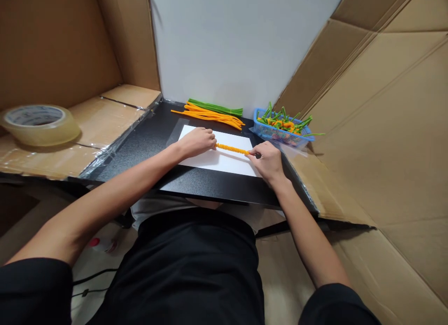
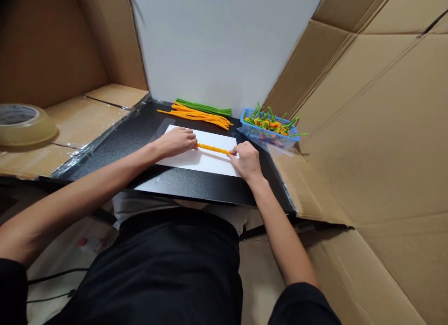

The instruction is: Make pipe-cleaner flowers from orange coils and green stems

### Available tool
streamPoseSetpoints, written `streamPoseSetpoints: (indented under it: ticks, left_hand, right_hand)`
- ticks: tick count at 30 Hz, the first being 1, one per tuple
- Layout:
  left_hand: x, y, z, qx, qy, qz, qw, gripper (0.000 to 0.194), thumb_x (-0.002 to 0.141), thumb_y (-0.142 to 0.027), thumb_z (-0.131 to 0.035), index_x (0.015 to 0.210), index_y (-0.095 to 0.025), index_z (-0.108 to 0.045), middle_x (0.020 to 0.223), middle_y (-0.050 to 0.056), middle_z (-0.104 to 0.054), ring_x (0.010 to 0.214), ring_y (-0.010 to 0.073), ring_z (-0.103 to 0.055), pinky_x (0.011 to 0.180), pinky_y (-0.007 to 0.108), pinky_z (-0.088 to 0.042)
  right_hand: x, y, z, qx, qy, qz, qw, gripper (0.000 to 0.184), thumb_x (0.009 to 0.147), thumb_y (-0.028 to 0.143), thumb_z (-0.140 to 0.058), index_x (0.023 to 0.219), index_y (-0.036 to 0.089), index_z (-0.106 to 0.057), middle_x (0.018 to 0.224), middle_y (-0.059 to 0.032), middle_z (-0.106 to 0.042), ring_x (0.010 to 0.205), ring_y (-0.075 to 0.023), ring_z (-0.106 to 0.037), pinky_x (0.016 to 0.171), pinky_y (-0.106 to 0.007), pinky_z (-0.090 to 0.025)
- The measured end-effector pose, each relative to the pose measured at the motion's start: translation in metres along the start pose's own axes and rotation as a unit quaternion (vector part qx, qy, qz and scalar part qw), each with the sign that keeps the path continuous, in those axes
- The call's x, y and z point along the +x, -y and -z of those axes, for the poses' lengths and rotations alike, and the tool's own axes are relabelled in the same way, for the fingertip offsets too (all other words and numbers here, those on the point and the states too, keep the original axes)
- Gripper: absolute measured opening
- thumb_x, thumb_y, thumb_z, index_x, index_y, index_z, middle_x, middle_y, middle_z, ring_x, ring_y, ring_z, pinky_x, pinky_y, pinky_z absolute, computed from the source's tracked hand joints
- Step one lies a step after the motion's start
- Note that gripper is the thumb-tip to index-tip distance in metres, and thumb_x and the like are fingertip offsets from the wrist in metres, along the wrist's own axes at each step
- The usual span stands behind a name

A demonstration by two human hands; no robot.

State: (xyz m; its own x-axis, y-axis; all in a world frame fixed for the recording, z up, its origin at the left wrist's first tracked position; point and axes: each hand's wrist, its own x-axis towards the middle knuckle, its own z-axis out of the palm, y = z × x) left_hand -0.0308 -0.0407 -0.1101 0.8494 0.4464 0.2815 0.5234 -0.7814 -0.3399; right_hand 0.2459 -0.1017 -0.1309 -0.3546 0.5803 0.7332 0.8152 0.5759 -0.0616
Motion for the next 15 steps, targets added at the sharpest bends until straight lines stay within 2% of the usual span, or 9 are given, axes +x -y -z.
streamPoseSetpoints:
  ticks: [4,7,12,15]
  left_hand:
    - [0.0,-0.004,-0.006,0.044,-0.003,-0.03,0.999,0.018,0.097,-0.019,-0.056,0.089,-0.011,-0.07,0.087,0.01,-0.071,0.087,0.0224,-0.059,0.065,0.032,-0.03]
    - [-0.001,-0.007,-0.009,0.07,-0.019,-0.037,0.997,0.022,0.099,-0.019,-0.051,0.092,-0.008,-0.068,0.09,0.012,-0.069,0.086,0.0228,-0.059,0.067,0.032,-0.032]
    - [0.0,-0.012,-0.008,0.08,-0.033,-0.057,0.995,0.027,0.102,-0.02,-0.045,0.095,-0.005,-0.066,0.089,0.014,-0.067,0.083,0.0234,-0.058,0.067,0.033,-0.035]
    - [0.001,-0.016,-0.005,0.081,-0.019,-0.072,0.994,0.03,0.103,-0.021,-0.041,0.096,-0.006,-0.066,0.088,0.013,-0.067,0.082,0.0234,-0.058,0.066,0.033,-0.035]
  right_hand:
    - [-0.002,0.002,0.001,0.008,0.016,-0.033,0.999,0.005,0.077,0.018,-0.076,0.073,0.019,-0.073,0.073,-0.0049,-0.075,0.068,-0.0209,-0.066,0.061,-0.032,-0.049]
    - [-0.003,0.005,0.001,0.029,0.034,-0.083,0.996,0.002,0.076,0.022,-0.077,0.076,0.02,-0.077,0.074,-0.0048,-0.076,0.067,-0.0201,-0.068,0.062,-0.031,-0.051]
    - [-0.005,0.01,-0.001,0.135,0.038,-0.196,0.971,0.012,0.073,0.031,-0.08,0.079,0.02,-0.08,0.076,-0.005,-0.078,0.064,-0.0203,-0.071,0.062,-0.03,-0.053]
    - [-0.004,0.016,-0.005,0.188,0.04,-0.211,0.958,0.015,0.072,0.033,-0.079,0.081,0.021,-0.081,0.079,-0.0053,-0.079,0.068,-0.0223,-0.074,0.064,-0.03,-0.055]
